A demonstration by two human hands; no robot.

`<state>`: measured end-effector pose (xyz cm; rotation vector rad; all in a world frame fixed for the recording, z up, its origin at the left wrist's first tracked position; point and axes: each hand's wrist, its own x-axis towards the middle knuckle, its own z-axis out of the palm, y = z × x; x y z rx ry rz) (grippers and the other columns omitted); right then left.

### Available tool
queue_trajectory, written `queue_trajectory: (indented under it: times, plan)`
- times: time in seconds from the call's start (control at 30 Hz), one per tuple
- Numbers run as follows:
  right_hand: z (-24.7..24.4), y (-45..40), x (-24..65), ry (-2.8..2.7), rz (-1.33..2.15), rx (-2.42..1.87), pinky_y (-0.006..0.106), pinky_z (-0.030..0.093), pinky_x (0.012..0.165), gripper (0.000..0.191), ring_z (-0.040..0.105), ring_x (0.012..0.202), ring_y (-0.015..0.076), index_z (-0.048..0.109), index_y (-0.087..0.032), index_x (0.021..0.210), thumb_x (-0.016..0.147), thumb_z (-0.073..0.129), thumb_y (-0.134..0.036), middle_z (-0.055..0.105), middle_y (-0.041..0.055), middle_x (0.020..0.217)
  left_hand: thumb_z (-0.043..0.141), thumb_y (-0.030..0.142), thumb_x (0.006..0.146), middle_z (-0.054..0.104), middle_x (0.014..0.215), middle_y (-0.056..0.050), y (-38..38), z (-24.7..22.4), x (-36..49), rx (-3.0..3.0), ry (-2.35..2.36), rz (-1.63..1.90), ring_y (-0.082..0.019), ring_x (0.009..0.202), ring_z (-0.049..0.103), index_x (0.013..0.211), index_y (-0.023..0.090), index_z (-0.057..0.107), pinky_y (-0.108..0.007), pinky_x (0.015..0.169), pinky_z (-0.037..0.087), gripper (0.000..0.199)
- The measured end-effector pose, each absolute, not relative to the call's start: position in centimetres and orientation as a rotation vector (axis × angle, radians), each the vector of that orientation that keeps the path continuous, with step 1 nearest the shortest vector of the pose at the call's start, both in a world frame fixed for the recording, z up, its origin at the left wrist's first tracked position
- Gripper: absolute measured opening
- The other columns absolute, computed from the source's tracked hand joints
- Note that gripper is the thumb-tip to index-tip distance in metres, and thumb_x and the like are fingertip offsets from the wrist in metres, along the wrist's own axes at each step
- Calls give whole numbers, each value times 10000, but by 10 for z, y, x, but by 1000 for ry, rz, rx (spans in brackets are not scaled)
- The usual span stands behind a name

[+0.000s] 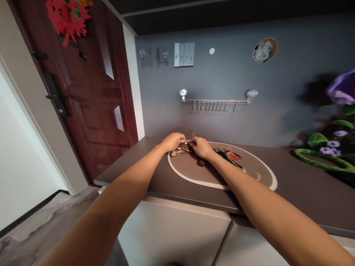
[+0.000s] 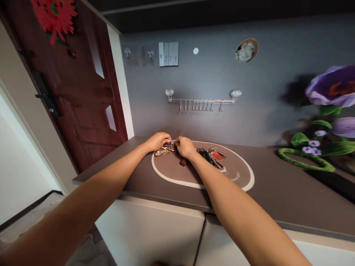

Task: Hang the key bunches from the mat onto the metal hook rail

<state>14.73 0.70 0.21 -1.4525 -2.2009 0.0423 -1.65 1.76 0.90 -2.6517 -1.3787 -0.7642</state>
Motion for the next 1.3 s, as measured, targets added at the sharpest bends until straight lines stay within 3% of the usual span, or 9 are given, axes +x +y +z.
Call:
queue_trajectory:
  times: [0.57, 0.97, 1.3]
  plan:
    - [2, 4, 145, -2180, 20, -1334, 230, 383, 729, 212, 574, 820, 151, 607, -166, 924, 792, 444, -189, 644, 76, 919, 416, 196, 773, 615, 741, -26, 11, 21, -15, -2661, -1452, -1334, -123, 685, 528, 717, 136, 580, -232, 658, 389, 183]
    - [11, -9, 139, -2037, 23, -1169, 244, 374, 717, 242, 545, 783, 143, 538, -168, 964, 838, 359, -272, 611, 70, 899, 495, 254, 776, 594, 769, -37, 10, 24, -13, -2824, -1446, -2315, -88, 716, 557, 751, 124, 509, -254, 733, 437, 133]
    - [14, -12, 137, -1927, 79, -963, 269, 372, 793, 254, 511, 868, 151, 520, -178, 937, 831, 356, -340, 573, 59, 931, 547, 315, 743, 614, 844, -37, 8, 26, -12, -2799, -1427, -2492, -95, 787, 565, 788, 136, 540, -276, 794, 424, 184]
